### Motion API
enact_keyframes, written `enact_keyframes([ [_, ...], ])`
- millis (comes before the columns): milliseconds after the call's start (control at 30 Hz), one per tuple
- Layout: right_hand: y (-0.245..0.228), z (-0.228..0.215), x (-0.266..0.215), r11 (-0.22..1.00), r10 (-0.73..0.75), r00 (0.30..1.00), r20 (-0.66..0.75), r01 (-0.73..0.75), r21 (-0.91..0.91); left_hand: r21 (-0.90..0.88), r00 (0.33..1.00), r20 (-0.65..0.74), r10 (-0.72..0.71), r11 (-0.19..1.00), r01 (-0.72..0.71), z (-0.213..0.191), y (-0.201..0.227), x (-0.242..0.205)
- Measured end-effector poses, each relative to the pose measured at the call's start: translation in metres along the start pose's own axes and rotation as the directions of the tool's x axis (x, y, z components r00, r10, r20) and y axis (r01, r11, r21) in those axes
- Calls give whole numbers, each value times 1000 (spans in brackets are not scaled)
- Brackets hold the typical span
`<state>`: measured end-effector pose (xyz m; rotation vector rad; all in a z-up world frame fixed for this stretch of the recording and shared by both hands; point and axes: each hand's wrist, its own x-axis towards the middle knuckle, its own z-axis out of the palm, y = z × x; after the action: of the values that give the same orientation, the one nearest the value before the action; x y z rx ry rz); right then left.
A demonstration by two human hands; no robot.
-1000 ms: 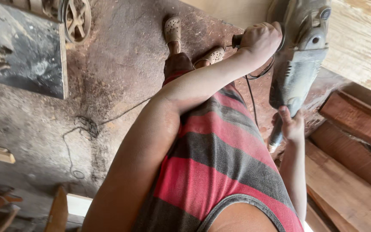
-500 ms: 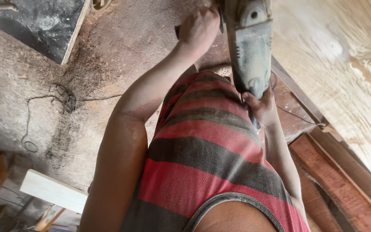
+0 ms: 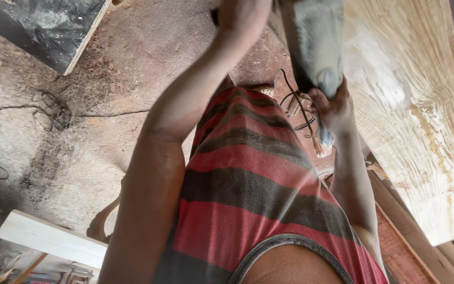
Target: The person uses an electric sander to smooth the surface of a large wooden plank. They move the tool back and forth across the wood, generating sawdust, while a dog walks nearby in the background.
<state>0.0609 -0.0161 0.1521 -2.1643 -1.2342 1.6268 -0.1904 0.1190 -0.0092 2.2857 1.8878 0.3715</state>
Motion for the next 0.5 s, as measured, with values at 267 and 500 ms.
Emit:
enact_keyframes([
  [267,30,4,-12,985,79,997,25,-82,154,11,995,94,43,999,-44,-6,30,13],
  [500,-28,19,35,976,-99,995,-8,99,194,-133,1000,-22,21,991,-24,1,-1,30],
])
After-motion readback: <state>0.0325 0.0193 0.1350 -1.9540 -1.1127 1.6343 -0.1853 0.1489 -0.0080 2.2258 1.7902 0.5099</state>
